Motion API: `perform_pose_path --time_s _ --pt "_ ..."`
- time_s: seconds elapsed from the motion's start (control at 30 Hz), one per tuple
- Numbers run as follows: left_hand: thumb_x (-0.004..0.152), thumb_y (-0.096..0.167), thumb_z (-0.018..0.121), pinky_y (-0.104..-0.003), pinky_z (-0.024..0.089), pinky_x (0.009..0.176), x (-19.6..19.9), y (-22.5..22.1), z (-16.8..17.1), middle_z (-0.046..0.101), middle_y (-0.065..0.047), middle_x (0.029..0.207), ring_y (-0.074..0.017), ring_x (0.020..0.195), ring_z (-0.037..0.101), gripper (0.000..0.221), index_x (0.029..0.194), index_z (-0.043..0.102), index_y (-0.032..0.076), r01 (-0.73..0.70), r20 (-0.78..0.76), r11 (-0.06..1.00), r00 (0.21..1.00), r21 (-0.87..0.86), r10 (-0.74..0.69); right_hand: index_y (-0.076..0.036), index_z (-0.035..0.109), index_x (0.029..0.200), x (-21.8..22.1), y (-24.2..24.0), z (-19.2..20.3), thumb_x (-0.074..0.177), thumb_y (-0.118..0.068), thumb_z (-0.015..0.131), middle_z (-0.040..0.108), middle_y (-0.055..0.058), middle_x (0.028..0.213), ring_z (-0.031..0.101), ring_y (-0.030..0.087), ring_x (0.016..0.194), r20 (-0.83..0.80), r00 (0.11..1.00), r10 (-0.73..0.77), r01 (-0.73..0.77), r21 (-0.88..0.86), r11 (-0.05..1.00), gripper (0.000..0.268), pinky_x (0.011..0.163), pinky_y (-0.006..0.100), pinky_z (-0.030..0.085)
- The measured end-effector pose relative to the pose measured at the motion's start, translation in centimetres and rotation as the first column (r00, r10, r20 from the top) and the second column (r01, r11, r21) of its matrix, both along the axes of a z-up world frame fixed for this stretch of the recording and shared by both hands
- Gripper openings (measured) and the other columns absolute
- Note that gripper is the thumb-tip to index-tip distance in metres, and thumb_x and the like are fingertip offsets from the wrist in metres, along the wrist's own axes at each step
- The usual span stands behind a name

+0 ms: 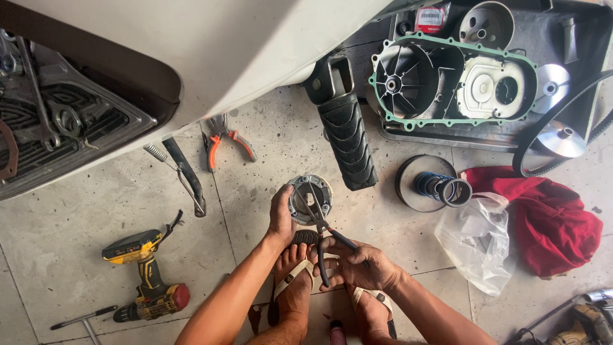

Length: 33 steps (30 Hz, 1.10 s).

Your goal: Repairing a motorcycle clutch assembly by manipulating springs and clips with tools.

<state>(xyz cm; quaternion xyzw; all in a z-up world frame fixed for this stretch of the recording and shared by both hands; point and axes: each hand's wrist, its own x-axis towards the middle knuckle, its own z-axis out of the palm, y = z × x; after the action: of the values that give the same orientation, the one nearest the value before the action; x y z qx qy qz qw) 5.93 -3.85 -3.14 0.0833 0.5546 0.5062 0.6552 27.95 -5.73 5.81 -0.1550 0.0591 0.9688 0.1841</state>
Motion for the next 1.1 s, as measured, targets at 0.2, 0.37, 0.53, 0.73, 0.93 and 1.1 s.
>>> perform_pose_path --time_s 0.2,0.37,0.53,0.73,0.93,1.1 --pt "0.099 0.031 0.049 -0.029 0.042 0.085 0.2 -0.8 -0.6 0.065 -0.006 0.097 -0.0138 0.088 0.053 0.032 0.097 0.065 0.003 -0.018 -0.086 0.995 0.996 0.098 0.026 -0.002 0.049 0.134 -0.6 -0.5 -0.4 0.082 -0.017 0.062 0.053 0.025 0.136 0.055 0.040 0.124 0.032 0.999 -0.020 0.020 0.004 1.000 0.056 0.092 0.046 0.055" --pt "0.099 0.031 0.048 -0.030 0.042 0.084 0.1 -0.3 -0.2 0.064 -0.006 0.098 -0.0146 0.090 0.053 0.032 0.099 0.064 0.003 -0.057 -0.106 0.993 0.992 0.099 0.068 -0.001 0.048 0.134 -0.4 -0.5 0.5 0.082 -0.010 0.059 0.051 0.024 0.136 0.057 0.041 0.123 0.024 0.999 -0.029 0.029 -0.022 0.999 0.054 0.099 0.057 0.053" --pt "0.100 0.031 0.048 -0.029 0.040 0.081 0.0 -0.3 0.4 0.059 -0.004 0.090 -0.0128 0.084 0.048 0.030 0.091 0.060 0.005 -0.011 -0.173 0.989 0.984 0.150 0.038 -0.002 0.049 0.133 -0.6 -0.2 0.4 0.080 -0.012 0.060 0.052 0.024 0.134 0.056 0.040 0.121 0.036 0.999 -0.020 0.019 0.028 0.999 0.055 0.094 0.052 0.055" --pt "0.100 0.033 0.046 -0.030 0.037 0.080 0.3 -0.5 -0.1 0.055 -0.002 0.085 -0.0120 0.082 0.044 0.031 0.086 0.055 0.007 0.042 -0.238 0.982 0.971 0.186 0.004 -0.004 0.049 0.128 -0.8 -0.5 0.4 0.080 -0.011 0.061 0.053 0.021 0.130 0.057 0.036 0.112 0.025 0.998 -0.058 0.058 -0.022 0.998 0.050 0.089 0.049 0.052" --pt "0.098 0.033 0.049 -0.029 0.038 0.079 0.5 -0.2 0.3 0.054 -0.002 0.084 -0.0120 0.081 0.044 0.029 0.085 0.055 0.008 0.013 -0.196 0.985 0.980 0.172 0.021 -0.006 0.049 0.121 -0.8 -1.2 0.4 0.080 -0.016 0.057 0.047 0.020 0.128 0.055 0.036 0.104 0.015 0.993 -0.119 0.119 -0.046 0.992 0.044 0.081 0.047 0.053" --pt "0.098 0.034 0.055 -0.030 0.038 0.078 0.5 0.0 0.6 0.053 -0.001 0.083 -0.0116 0.080 0.044 0.029 0.085 0.055 0.008 -0.001 -0.168 0.987 0.985 0.163 0.029 -0.007 0.049 0.119 -0.9 -1.5 0.4 0.077 -0.016 0.059 0.048 0.020 0.121 0.057 0.038 0.097 0.108 0.984 -0.139 0.140 0.000 0.990 0.044 0.073 0.046 0.054"
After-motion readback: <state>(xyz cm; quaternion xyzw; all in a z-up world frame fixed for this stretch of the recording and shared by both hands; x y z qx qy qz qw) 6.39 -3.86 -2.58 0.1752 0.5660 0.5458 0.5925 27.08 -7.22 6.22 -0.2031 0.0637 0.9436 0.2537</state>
